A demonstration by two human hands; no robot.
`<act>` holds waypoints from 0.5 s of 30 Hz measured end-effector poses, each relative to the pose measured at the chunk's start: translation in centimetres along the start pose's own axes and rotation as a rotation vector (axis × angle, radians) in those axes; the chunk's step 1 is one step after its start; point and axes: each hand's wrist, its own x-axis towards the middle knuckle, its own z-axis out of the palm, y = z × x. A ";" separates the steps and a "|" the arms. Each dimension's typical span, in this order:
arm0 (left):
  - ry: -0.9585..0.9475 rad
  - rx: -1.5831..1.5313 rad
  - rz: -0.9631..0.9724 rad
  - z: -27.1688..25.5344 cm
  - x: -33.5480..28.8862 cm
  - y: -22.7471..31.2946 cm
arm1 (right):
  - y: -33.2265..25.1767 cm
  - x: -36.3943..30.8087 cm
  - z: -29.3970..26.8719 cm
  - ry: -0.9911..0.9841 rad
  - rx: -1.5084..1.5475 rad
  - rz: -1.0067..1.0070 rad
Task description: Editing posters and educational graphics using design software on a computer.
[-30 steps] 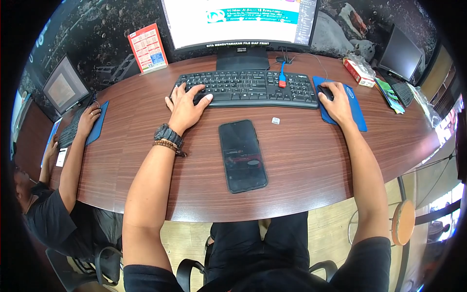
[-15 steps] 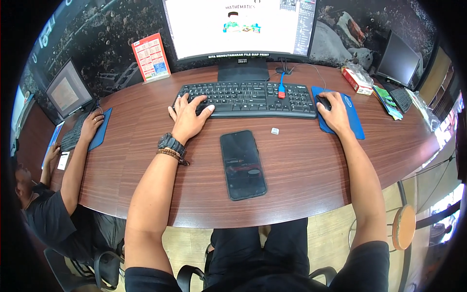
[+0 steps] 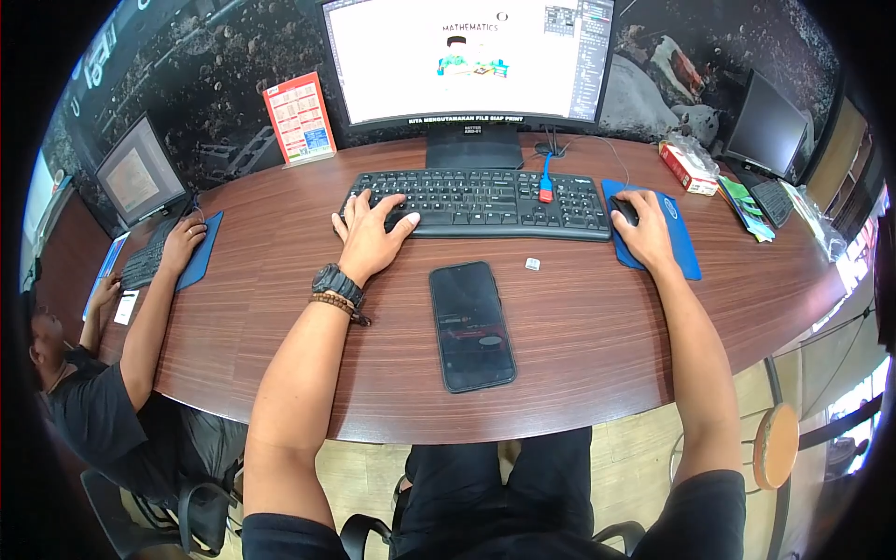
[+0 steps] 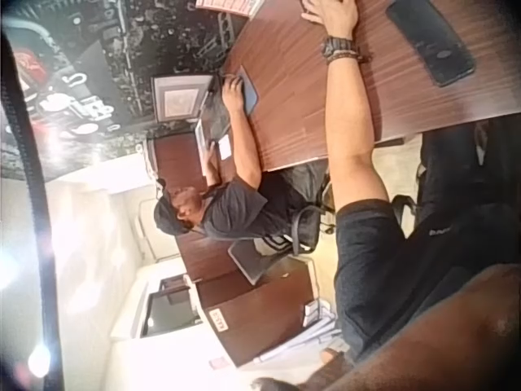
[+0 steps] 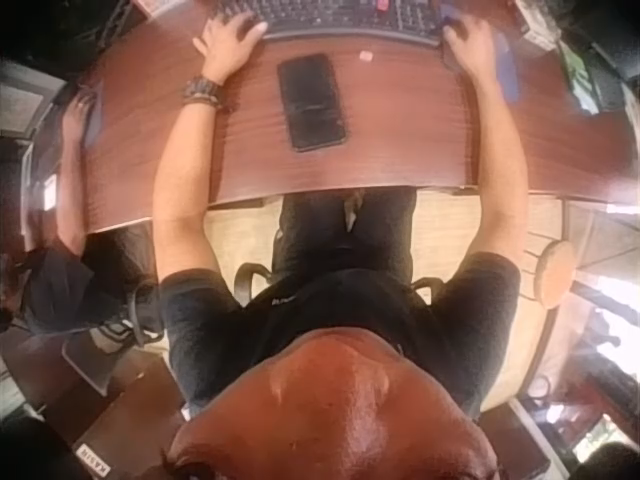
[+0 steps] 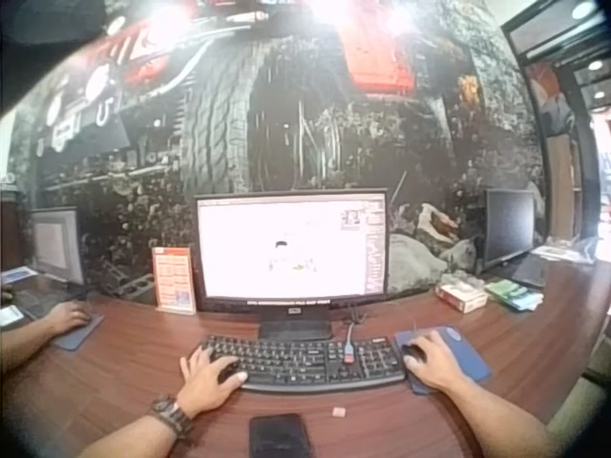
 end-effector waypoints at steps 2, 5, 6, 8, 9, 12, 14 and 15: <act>-0.005 0.000 -0.004 0.0 0.0 -0.1 | -0.1 0.0 0.0 -0.001 -0.010 0.004; -0.010 -0.008 -0.018 -0.1 0.0 0.1 | 0.0 0.0 0.0 -0.012 -0.005 0.007; -0.005 -0.008 -0.017 -0.1 0.0 0.2 | 0.0 0.1 0.0 -0.009 -0.005 0.004; -0.006 -0.011 -0.021 0.0 -0.1 0.2 | 0.2 0.1 -0.1 -0.027 0.038 -0.020; -0.007 -0.009 -0.022 0.0 -0.1 0.2 | 0.3 0.1 0.0 -0.024 0.040 -0.024; -0.005 -0.015 -0.017 -0.1 -0.2 0.1 | 0.1 0.0 0.0 -0.026 0.035 -0.051; -0.005 -0.017 -0.018 -0.1 -0.3 0.4 | -0.1 0.0 -0.2 -0.026 0.031 -0.027; 0.003 0.007 -0.016 -0.1 -0.3 0.4 | -0.1 -0.1 -0.2 -0.025 0.033 -0.030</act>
